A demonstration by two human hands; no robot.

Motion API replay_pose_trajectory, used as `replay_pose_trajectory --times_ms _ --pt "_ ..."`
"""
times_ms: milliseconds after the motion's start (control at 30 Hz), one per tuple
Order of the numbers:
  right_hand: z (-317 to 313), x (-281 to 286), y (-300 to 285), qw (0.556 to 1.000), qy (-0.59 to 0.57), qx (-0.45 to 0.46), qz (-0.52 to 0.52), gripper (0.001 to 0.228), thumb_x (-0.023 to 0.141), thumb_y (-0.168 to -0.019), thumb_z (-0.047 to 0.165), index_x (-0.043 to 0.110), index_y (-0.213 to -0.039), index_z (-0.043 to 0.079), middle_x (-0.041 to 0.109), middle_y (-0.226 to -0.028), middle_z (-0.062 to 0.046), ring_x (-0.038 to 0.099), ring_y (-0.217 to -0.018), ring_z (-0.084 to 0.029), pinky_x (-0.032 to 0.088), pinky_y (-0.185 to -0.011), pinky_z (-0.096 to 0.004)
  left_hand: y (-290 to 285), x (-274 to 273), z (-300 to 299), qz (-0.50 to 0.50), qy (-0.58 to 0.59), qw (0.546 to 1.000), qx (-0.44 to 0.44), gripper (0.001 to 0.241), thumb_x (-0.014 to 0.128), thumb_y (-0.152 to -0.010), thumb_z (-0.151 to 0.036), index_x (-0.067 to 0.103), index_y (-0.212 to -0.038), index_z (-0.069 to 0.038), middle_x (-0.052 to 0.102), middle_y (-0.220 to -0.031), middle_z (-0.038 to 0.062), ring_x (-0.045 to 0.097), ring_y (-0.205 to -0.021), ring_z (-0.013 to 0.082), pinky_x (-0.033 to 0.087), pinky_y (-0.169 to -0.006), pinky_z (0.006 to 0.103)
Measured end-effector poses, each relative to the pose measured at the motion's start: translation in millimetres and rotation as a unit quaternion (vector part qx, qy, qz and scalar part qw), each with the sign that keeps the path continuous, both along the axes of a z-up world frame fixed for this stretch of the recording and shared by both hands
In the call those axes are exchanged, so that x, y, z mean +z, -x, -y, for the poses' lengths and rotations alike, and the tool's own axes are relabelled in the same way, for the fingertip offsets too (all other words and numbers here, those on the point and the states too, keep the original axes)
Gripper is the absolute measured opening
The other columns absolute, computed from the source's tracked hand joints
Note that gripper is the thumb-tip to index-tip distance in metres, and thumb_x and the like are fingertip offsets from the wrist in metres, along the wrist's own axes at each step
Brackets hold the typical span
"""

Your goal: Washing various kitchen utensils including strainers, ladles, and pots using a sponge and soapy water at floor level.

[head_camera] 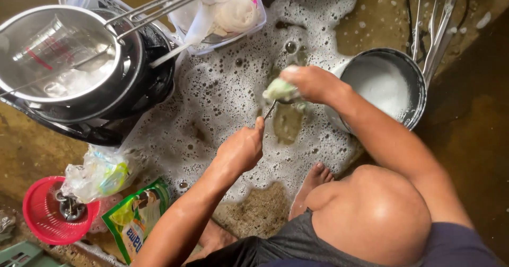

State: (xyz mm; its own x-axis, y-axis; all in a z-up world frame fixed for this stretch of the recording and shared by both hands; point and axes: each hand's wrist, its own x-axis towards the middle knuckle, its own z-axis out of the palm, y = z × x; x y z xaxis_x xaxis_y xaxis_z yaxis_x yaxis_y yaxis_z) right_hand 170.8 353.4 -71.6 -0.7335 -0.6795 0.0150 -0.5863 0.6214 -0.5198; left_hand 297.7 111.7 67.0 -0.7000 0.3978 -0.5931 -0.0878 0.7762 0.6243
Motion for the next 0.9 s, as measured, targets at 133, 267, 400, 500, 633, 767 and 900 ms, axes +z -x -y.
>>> replay_pose_trajectory --times_ms 133,267,400,500,633,767,900 --pt "35.9 15.4 -6.1 0.945 -0.196 0.247 -0.085 0.009 0.057 -0.091 0.017 0.063 -0.087 0.023 0.072 -0.079 0.000 0.074 -0.072 -0.028 0.061 -0.066 -0.044 -15.5 -30.3 -12.1 -0.052 0.033 0.998 -0.023 0.052 0.038 -0.093 -0.002 0.046 -0.143 0.011 0.069 -0.091 0.037 0.074 -0.079 0.0492 0.060 -0.067 0.0626" --pt "38.4 11.8 0.8 0.927 -0.179 0.273 -0.183 0.017 0.060 -0.087 0.025 0.060 -0.069 0.026 0.069 -0.064 0.008 0.071 -0.060 -0.020 0.058 -0.054 -0.038 5.1 14.9 -11.1 -0.026 0.031 0.999 0.024 0.049 0.036 -0.099 -0.002 0.048 -0.145 0.009 0.071 -0.085 0.032 0.074 -0.067 0.0393 0.064 -0.060 0.0498" --pt "18.6 60.1 34.4 0.986 -0.134 0.088 -0.042 0.029 0.053 -0.103 0.016 0.076 -0.119 0.020 0.063 -0.060 0.003 0.063 -0.056 -0.017 0.055 -0.054 -0.030 15.3 4.6 5.9 -0.050 -0.038 0.995 0.080 0.052 0.040 -0.096 -0.003 0.047 -0.147 0.006 0.073 -0.093 0.032 0.076 -0.078 0.0446 0.061 -0.067 0.0593" --pt "-4.7 63.9 27.3 0.981 0.188 0.033 -0.045 0.023 0.080 -0.095 0.014 0.074 -0.106 -0.004 0.075 -0.103 -0.019 0.073 -0.089 -0.027 0.061 -0.084 -0.038 16.3 6.0 -0.2 -0.030 -0.151 0.982 0.111 0.043 0.032 -0.104 0.003 0.049 -0.143 0.006 0.055 -0.051 0.002 0.045 -0.033 0.0088 0.038 -0.027 0.0250" --pt "-5.7 16.6 16.4 0.880 0.388 -0.275 0.018 0.018 0.083 -0.091 0.009 0.068 -0.100 0.005 0.073 -0.096 -0.010 0.068 -0.085 -0.018 0.056 -0.073 -0.031 12.1 4.0 -16.9 0.025 -0.200 0.963 0.180 0.046 0.046 -0.100 -0.007 0.048 -0.145 0.006 0.065 -0.126 0.033 0.054 -0.082 0.0334 0.049 -0.070 0.0460" --pt "28.3 -0.5 -18.8 0.592 0.656 -0.397 0.248 0.029 0.070 -0.100 0.028 0.057 -0.121 0.012 0.073 -0.120 -0.012 0.072 -0.109 -0.026 0.061 -0.100 -0.046 0.4 -35.6 -39.0 -0.005 -0.249 0.947 0.202 0.044 0.050 -0.098 -0.010 0.053 -0.138 0.006 0.062 -0.123 0.034 0.058 -0.116 0.0505 0.047 -0.101 0.0616" --pt "38.0 -17.3 -41.1 0.394 0.756 -0.338 0.398 0.039 0.067 -0.098 0.027 0.061 -0.125 0.000 0.070 -0.126 -0.017 0.067 -0.118 -0.032 0.058 -0.104 -0.048 -10.7 -66.8 -51.2 -0.008 -0.250 0.943 0.221 0.034 0.048 -0.102 -0.013 0.059 -0.132 0.001 0.068 -0.106 0.030 0.066 -0.099 0.0444 0.053 -0.090 0.0559"
